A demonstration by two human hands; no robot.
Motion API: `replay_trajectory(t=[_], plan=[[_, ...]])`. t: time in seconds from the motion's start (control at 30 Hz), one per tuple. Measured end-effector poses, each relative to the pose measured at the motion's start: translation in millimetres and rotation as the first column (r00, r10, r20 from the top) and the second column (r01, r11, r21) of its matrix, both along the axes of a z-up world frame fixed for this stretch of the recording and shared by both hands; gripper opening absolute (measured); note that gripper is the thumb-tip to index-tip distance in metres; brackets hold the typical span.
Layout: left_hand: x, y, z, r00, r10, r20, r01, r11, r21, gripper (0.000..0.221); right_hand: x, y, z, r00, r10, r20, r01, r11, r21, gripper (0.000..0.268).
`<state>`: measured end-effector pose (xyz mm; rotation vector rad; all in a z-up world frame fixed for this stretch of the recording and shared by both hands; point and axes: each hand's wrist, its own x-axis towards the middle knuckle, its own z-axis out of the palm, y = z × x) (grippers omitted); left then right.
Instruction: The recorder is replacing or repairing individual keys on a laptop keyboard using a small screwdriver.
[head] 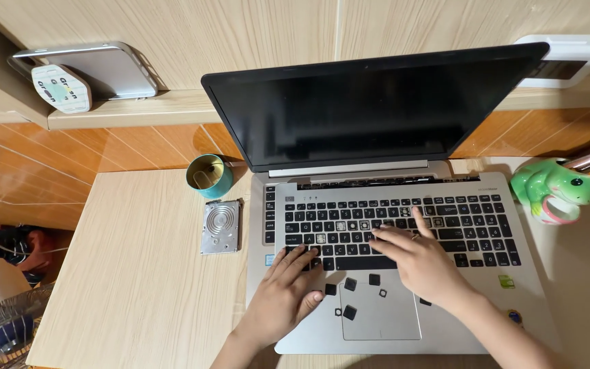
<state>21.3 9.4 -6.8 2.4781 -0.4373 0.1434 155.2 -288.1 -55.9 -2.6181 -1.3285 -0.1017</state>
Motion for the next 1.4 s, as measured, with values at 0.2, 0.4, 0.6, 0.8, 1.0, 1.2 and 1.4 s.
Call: replay_trajectory(t=[0.2,0.4,0.6,0.8,1.0,1.2,1.4], plan=[[-0.8,-1.7,3.5,1.0,0.008,0.03,-0.01,0.999,0.054,0.045,-8.5,10.0,24.6,0.999,-0.019,0.028,0.019,1.0,0.019,0.049],[-17.3,-3.4,13.3,0.995,0.1,0.008,-0.099,0.991,-0.088,0.028,-39.5,-2.3,36.2,0.986,-0.154,-0.066,0.166,0.949,0.268,0.022],[-30.6,-12.6,13.7,0.992,0.103,0.077,-0.095,0.99,-0.101,0.019,-57.5,7.9,30.3,0.96,-0.222,-0.169,0.249,0.955,0.159,0.027],[-35.8,-11.5,10.3,0.99,0.113,0.087,-0.101,0.987,-0.129,0.012,-56.0,19.0,39.3,0.94,-0.271,-0.209,0.291,0.954,0.074,0.029],[-39.5,-7.9,3.6,0.977,0.193,0.087,-0.178,0.972,-0.155,0.015,-60.0,33.7,38.6,0.909,-0.311,-0.278,0.354,0.928,0.117,0.029],[-44.6,-5.3,7.0,0.974,0.214,0.076,-0.199,0.965,-0.168,0.017,-67.9,54.4,37.9,0.956,-0.229,-0.184,0.264,0.943,0.2,0.029],[-46.3,-4.1,7.4,0.968,0.24,0.072,-0.229,0.964,-0.138,0.017,-67.0,56.3,39.4,0.952,-0.247,-0.182,0.278,0.945,0.171,0.022]])
